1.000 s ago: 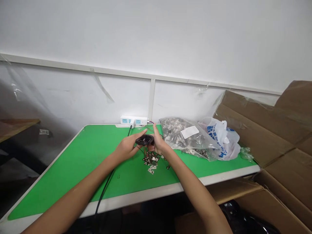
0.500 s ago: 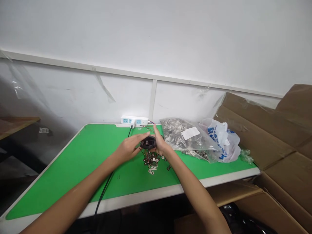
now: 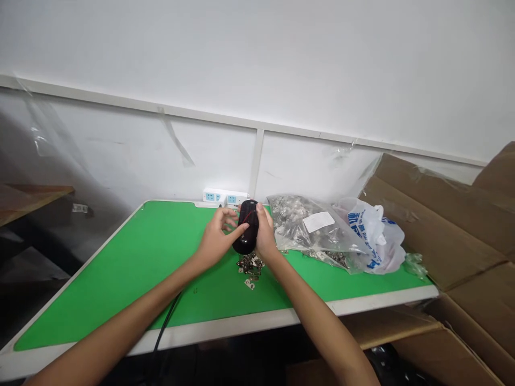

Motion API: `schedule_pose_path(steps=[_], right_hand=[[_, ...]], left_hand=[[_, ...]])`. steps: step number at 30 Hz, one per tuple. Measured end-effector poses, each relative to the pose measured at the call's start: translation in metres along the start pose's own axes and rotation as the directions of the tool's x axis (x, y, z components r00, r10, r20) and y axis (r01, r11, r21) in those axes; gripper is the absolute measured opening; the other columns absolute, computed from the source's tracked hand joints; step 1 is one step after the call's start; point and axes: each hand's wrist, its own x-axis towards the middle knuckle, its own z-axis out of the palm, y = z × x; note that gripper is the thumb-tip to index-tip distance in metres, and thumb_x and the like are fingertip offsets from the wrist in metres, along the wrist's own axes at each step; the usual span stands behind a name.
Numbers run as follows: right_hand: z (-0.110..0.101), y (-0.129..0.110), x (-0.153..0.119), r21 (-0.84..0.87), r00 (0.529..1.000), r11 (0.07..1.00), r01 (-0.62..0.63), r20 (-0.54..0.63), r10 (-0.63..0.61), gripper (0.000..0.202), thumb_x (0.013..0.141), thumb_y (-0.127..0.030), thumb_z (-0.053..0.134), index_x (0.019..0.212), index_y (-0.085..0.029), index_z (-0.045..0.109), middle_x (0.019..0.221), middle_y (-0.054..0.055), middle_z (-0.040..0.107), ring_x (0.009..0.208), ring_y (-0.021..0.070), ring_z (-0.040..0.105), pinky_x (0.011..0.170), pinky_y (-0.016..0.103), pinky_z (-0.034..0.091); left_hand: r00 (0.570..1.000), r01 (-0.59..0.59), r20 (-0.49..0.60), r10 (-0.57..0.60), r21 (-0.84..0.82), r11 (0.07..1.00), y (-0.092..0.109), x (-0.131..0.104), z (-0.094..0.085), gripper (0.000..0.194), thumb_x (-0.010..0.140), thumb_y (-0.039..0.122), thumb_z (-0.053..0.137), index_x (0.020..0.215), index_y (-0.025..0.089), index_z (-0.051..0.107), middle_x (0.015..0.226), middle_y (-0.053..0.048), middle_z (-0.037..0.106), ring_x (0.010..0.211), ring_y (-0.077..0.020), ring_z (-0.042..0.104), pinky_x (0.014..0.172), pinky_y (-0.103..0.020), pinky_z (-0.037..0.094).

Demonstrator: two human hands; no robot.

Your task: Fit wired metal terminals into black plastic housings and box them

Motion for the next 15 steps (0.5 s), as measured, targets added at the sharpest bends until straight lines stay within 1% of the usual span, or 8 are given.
schedule_pose_path(steps=[2,4,7,9,10,11,13,15], right_hand=[[0.000,-0.002,0.001,0.045,0.998,0.998,-0.054,0.013,0.053,0.053,0.080,-0.074,0.071,0.093,-0.023,0.074,0.083,0.003,0.078,0.094,0.0262,0.075,0.083,0.039,0.064],[-0.001,-0.008,0.002,0.085,0.993,0.990,-0.114,0.046,0.111,0.058,0.081,-0.078,0.067,0.091,-0.022,0.073,0.080,0.004,0.077,0.093,0.0277,0.075,0.082,0.040,0.064],[-0.003,-0.016,0.003,0.105,0.990,0.985,-0.135,0.049,0.131,0.060,0.080,-0.080,0.066,0.088,-0.021,0.073,0.078,0.005,0.076,0.091,0.0280,0.075,0.082,0.042,0.064],[-0.003,-0.018,0.004,0.103,0.995,0.989,-0.102,0.020,0.100,0.056,0.081,-0.076,0.069,0.088,-0.021,0.073,0.077,0.004,0.075,0.089,0.0266,0.075,0.083,0.042,0.064],[-0.002,-0.018,0.003,0.107,0.997,0.992,-0.072,0.000,0.073,0.054,0.081,-0.074,0.070,0.089,-0.021,0.073,0.076,0.004,0.074,0.087,0.0256,0.075,0.083,0.041,0.064],[0.000,-0.017,0.003,0.116,0.999,0.992,-0.040,-0.022,0.042,0.054,0.082,-0.074,0.070,0.090,-0.021,0.073,0.075,0.003,0.073,0.085,0.0246,0.075,0.083,0.041,0.064],[0.005,-0.013,0.001,0.155,0.997,0.987,0.034,-0.069,-0.023,0.055,0.082,-0.075,0.068,0.091,-0.020,0.072,0.074,0.001,0.071,0.079,0.0221,0.073,0.083,0.040,0.063],[0.012,-0.009,-0.003,0.199,0.990,0.974,0.107,-0.116,-0.084,0.056,0.084,-0.076,0.066,0.091,-0.021,0.072,0.073,-0.001,0.070,0.072,0.0191,0.071,0.082,0.039,0.063]], left_hand=[[1.000,0.005,0.015,-0.005,0.015,1.000,0.002,0.002,0.000,0.024,0.081,0.036,0.081,0.087,0.021,0.064,0.089,-0.004,0.072,0.075,-0.0183,0.066,0.068,-0.032,0.053],[0.998,0.012,0.059,-0.011,-0.019,1.000,0.004,0.005,-0.002,0.023,0.080,0.037,0.081,0.081,0.021,0.065,0.085,-0.004,0.072,0.074,-0.0185,0.067,0.070,-0.033,0.054],[0.991,0.054,0.128,-0.043,-0.088,0.995,0.007,0.008,-0.004,0.021,0.080,0.035,0.081,0.090,0.020,0.071,0.092,-0.007,0.077,0.083,-0.0217,0.072,0.079,-0.038,0.058],[0.985,0.078,0.165,-0.060,-0.104,0.992,0.009,0.007,-0.005,0.022,0.083,0.035,0.079,0.098,0.020,0.074,0.101,-0.009,0.079,0.089,-0.0235,0.075,0.081,-0.040,0.059],[0.986,0.069,0.156,-0.054,-0.091,0.993,0.010,0.005,-0.004,0.021,0.085,0.034,0.077,0.101,0.020,0.074,0.104,-0.009,0.080,0.090,-0.0239,0.075,0.082,-0.040,0.059],[0.992,0.041,0.124,-0.033,-0.065,0.997,0.011,0.002,-0.003,0.020,0.087,0.033,0.075,0.102,0.020,0.074,0.105,-0.009,0.080,0.090,-0.0237,0.076,0.082,-0.040,0.059],[0.998,-0.060,0.026,0.059,0.011,0.998,0.013,-0.003,0.001,0.012,0.090,0.028,0.072,0.099,0.021,0.074,0.101,-0.007,0.079,0.090,-0.0226,0.075,0.083,-0.039,0.058],[0.984,-0.167,-0.056,0.171,0.065,0.984,0.015,-0.009,0.005,0.005,0.092,0.023,0.070,0.094,0.021,0.074,0.097,-0.005,0.078,0.093,-0.0215,0.073,0.086,-0.038,0.058]])
